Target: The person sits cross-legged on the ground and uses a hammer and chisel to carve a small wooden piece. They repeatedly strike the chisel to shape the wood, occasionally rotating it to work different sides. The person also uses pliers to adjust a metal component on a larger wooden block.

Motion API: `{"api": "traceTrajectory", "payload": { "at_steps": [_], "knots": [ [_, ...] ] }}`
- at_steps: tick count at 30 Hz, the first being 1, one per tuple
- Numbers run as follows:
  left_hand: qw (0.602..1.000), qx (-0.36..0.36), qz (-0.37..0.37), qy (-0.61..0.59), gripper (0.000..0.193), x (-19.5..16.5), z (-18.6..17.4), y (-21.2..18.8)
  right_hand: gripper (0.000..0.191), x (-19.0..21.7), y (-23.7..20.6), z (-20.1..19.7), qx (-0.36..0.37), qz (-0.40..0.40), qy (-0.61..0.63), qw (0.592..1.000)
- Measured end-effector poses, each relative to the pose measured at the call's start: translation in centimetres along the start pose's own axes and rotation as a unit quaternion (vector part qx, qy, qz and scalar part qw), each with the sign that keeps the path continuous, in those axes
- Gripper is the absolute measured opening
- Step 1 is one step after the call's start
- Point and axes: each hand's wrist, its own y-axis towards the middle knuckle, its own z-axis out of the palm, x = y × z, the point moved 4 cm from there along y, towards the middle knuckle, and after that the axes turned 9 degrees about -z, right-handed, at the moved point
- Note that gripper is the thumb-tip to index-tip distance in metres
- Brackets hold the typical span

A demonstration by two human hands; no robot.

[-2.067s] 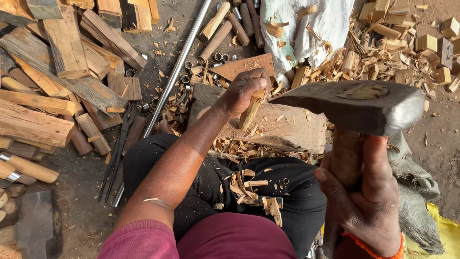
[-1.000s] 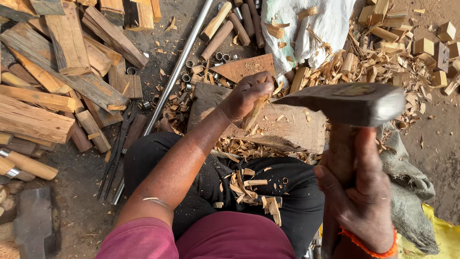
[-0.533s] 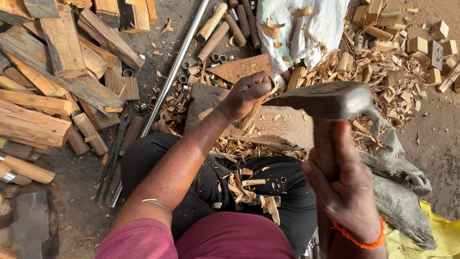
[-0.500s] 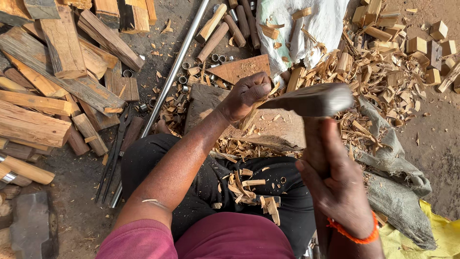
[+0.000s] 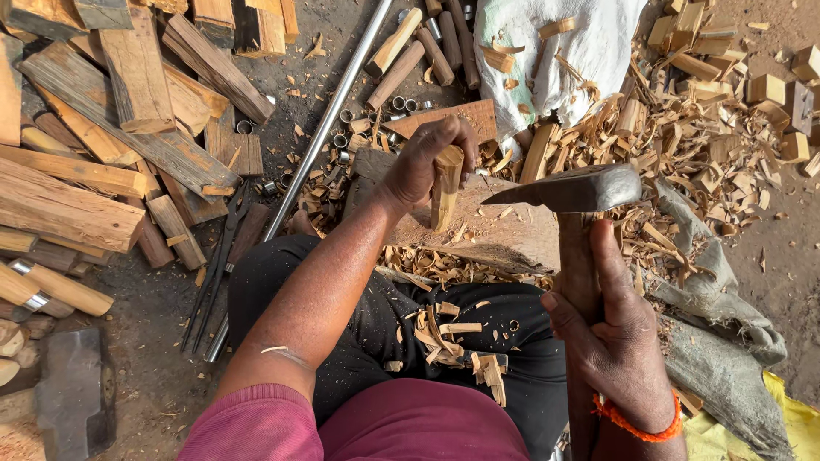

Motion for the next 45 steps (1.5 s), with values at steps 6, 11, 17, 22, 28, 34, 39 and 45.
{"api": "traceTrajectory", "payload": {
  "at_steps": [6,11,17,22,28,34,39,45],
  "knots": [
    [0.998,0.032,0.057,0.028,0.032,1.3,0.2,0.6,0.094,1.6,-0.3,-0.7,0.015,-0.023,-0.011,1.0],
    [0.996,0.02,0.075,0.051,0.026,1.7,-0.1,0.9,0.091,1.1,1.7,2.9,0.08,-0.033,-0.001,0.996],
    [0.997,0.025,0.072,0.033,0.024,1.8,0.0,1.1,0.095,2.5,1.1,0.2,0.013,-0.101,-0.014,0.995],
    [0.999,0.027,0.037,0.015,0.024,1.6,0.4,1.0,0.095,2.0,1.2,0.0,-0.019,0.032,0.064,0.997],
    [0.991,0.002,0.086,0.1,0.028,1.0,0.5,0.5,0.097,2.0,2.3,2.3,0.048,-0.118,-0.032,0.991],
    [0.997,0.03,0.056,0.037,0.026,1.6,0.4,1.1,0.09,1.8,-0.4,-1.6,-0.082,-0.042,0.197,0.976],
    [0.995,0.011,0.078,0.06,0.029,1.1,0.2,0.9,0.097,1.6,2.1,3.5,0.059,-0.074,0.003,0.996],
    [0.998,0.022,0.056,0.029,0.027,1.5,0.5,0.9,0.096,2.5,1.4,-0.1,0.003,-0.086,-0.032,0.996]
  ]
}}
